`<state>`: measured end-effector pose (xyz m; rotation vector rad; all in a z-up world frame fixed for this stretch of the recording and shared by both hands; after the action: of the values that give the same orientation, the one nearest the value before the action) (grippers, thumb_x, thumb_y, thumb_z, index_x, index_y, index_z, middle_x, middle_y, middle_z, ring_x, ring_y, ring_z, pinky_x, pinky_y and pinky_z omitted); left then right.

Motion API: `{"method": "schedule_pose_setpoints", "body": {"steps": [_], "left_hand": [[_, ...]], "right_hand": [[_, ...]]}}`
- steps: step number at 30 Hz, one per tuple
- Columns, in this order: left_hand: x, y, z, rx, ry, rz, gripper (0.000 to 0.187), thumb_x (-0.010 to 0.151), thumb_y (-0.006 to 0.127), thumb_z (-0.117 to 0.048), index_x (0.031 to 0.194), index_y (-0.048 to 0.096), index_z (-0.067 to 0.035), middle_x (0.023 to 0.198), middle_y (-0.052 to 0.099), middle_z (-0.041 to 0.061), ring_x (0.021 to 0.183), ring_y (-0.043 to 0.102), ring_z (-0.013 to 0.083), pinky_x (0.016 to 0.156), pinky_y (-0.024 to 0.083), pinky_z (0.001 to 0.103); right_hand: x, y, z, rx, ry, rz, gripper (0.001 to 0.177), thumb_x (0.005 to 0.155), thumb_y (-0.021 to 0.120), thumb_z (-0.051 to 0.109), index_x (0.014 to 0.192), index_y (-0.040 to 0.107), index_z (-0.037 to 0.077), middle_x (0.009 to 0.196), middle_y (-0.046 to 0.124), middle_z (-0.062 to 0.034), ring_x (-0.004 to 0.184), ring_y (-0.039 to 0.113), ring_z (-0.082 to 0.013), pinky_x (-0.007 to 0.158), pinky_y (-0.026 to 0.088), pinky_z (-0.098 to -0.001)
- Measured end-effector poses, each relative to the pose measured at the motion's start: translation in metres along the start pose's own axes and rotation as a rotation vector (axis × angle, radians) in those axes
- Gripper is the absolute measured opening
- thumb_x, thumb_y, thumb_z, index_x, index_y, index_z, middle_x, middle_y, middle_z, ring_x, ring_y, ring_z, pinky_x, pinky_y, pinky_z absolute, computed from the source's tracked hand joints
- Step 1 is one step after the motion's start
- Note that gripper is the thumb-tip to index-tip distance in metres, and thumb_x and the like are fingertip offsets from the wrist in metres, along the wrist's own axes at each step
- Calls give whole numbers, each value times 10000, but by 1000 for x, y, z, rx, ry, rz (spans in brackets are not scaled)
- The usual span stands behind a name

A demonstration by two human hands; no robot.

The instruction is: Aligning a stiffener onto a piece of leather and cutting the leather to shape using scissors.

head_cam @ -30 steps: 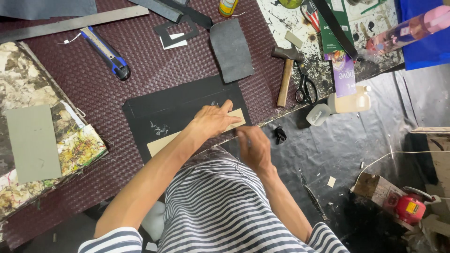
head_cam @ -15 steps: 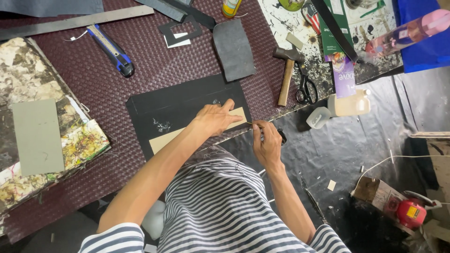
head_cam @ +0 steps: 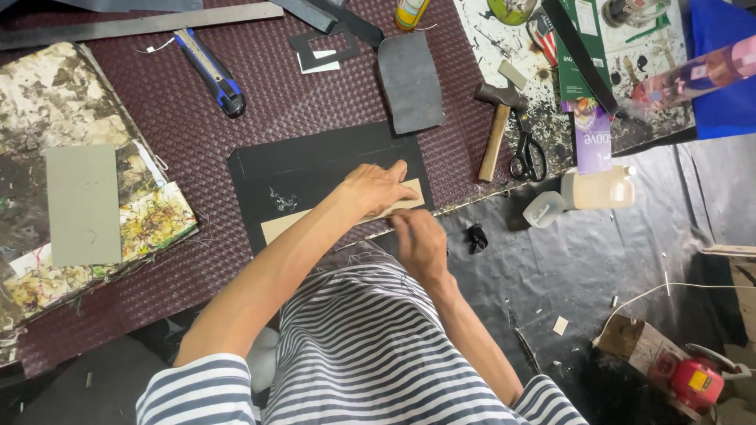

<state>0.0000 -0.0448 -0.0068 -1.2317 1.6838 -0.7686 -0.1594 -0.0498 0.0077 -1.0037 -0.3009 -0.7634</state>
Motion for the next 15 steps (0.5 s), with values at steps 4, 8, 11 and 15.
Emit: {"method": "schedule_pose_setpoints", "body": {"steps": [4,8,11,15], "left_hand": [[-8,-10,-5,-5,6,12,501,963,548,-101,1310,661,-444,1261,477,68,1054,708,464,930,580,570],[-8,-11,-6,-13,14,11,524,944,568,-68,1319,669,-419,1265,486,79,1067,703,463,930,581,577],[-11,-9,-6,-18,11,-15,520,940,580,-66,1316,673,-411,1266,490,75,1081,701,448,929,584,573],[-28,-9,-8,2,72,-220,383,907,611,-48,1212,703,-261,1190,510,80,965,718,408,789,603,541]], "right_hand": [[12,-43,-24,-42,151,-63,135,1032,651,105,930,687,24,846,730,-133,693,683,-360,599,519,-416],[15,-53,-23,-93,193,-130,153,1071,613,161,991,707,72,812,717,-106,684,684,-317,591,527,-388],[18,-46,-16,-76,175,-119,145,1059,631,156,982,716,69,834,727,-103,684,684,-322,587,526,-390],[20,-43,-16,-78,160,-81,127,1043,661,137,964,733,67,877,743,-89,720,695,-320,595,527,-372]]}}
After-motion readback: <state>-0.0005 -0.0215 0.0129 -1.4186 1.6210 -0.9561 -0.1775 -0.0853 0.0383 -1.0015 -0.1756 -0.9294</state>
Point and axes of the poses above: each hand's wrist, its own x-axis towards the middle knuckle, its own y-axis out of the palm, z = x × y, the point moved 4 cm from there along x, towards the middle knuckle
